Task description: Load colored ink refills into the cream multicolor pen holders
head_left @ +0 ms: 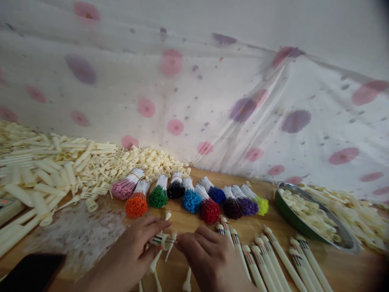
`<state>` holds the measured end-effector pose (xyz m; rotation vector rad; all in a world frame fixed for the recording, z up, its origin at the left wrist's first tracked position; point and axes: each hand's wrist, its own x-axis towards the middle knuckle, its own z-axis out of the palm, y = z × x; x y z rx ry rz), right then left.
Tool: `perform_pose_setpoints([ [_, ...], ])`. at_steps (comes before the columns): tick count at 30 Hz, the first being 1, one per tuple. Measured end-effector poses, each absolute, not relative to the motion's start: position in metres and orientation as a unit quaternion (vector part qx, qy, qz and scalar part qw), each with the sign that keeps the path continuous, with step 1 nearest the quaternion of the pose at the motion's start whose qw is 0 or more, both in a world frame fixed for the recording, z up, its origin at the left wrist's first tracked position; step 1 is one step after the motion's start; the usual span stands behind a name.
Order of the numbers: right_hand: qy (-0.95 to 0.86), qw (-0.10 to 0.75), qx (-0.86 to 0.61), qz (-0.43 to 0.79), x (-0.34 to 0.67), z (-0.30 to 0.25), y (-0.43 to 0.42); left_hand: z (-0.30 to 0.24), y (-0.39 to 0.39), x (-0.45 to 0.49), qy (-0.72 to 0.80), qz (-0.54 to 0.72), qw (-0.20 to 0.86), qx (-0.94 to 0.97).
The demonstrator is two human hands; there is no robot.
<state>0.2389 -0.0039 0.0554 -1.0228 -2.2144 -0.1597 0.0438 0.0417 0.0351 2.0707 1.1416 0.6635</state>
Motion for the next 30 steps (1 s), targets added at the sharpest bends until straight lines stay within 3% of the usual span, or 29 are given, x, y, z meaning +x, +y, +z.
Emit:
perform_pose_setpoints([
  [8, -0.877, 0.311, -0.362, -0.06, 0.243, 0.06, -0.003, 0.034, 0.041, 0.043, 0.439, 0.256, 0.252, 0.824],
  [17, -0.874, 0.3, -0.378, -0.064, 0.245, 0.069, -0.006, 0.039, 0.043, 0.041, 0.433, 0.259, 0.469, 0.725],
  [30, -0.863, 0.327, -0.381, -0.06, 0.24, 0.061, -0.004, 0.04, 0.044, 0.04, 0.428, 0.268, 0.49, 0.711],
])
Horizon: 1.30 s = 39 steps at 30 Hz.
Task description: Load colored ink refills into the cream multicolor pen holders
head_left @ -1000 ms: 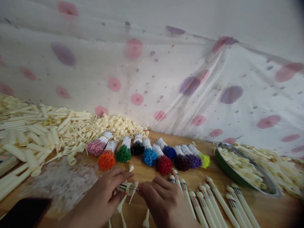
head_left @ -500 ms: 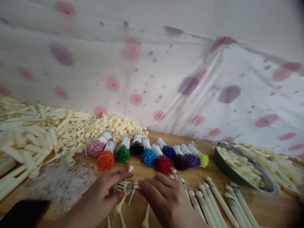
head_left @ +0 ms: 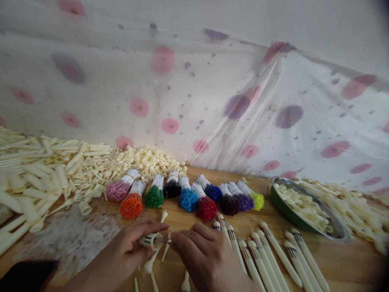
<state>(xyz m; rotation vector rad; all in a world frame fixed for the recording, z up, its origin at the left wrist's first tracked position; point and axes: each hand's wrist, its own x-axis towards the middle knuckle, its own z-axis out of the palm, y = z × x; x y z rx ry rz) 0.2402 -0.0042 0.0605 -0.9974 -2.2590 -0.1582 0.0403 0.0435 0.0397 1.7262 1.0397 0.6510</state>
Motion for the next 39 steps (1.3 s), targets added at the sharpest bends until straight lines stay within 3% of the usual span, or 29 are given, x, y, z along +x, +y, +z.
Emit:
perform_pose_setpoints([
  [27, -0.857, 0.346, -0.379, -0.052, 0.2396, 0.0612, -0.0036, 0.043, 0.042, 0.0409, 0.437, 0.252, 0.509, 0.698],
  [39, -0.864, 0.351, -0.358, -0.038, 0.2389, 0.058, -0.0046, 0.0394, 0.0417, 0.0432, 0.43, 0.263, 0.457, 0.733],
])
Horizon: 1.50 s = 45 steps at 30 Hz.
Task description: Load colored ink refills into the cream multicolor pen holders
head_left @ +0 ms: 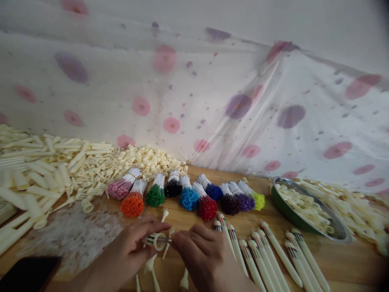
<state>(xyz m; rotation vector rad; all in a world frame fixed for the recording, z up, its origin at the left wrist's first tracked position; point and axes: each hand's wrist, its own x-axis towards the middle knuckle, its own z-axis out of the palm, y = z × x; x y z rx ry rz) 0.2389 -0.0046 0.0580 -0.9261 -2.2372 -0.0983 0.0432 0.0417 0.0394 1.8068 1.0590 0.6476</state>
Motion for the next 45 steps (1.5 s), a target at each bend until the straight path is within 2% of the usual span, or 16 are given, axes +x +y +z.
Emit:
perform_pose_setpoints([
  [8, -0.871, 0.34, -0.352, -0.047, 0.241, 0.061, -0.005, 0.038, 0.042, 0.042, 0.436, 0.266, 0.402, 0.76],
  [19, -0.866, 0.322, -0.374, -0.075, 0.247, 0.063, -0.003, 0.039, 0.045, 0.044, 0.457, 0.302, 0.255, 0.797],
  [23, -0.823, 0.326, -0.464, -0.032, 0.254, 0.061, 0.006, 0.038, 0.05, 0.042, 0.472, 0.303, 0.273, 0.781],
  [25, -0.788, 0.263, -0.556, -0.004, 0.257, 0.052, 0.015, 0.036, 0.052, 0.042, 0.481, 0.31, 0.275, 0.773],
  [27, -0.755, 0.157, -0.637, 0.001, 0.258, 0.037, 0.025, 0.033, 0.054, 0.042, 0.489, 0.317, 0.286, 0.761],
  [30, -0.735, 0.097, -0.672, -0.01, 0.257, 0.013, 0.037, 0.026, 0.053, 0.041, 0.507, 0.294, 0.336, 0.737],
  [34, -0.722, 0.078, -0.687, -0.019, 0.253, 0.0, 0.038, 0.022, 0.05, 0.039, 0.521, 0.237, 0.401, 0.716],
  [40, -0.695, 0.088, -0.713, -0.015, 0.257, 0.024, 0.037, 0.04, 0.047, 0.036, 0.51, 0.245, 0.461, 0.684],
  [45, -0.639, 0.097, -0.763, -0.015, 0.274, 0.037, 0.056, 0.04, 0.05, 0.04, 0.481, 0.241, 0.46, 0.707],
])
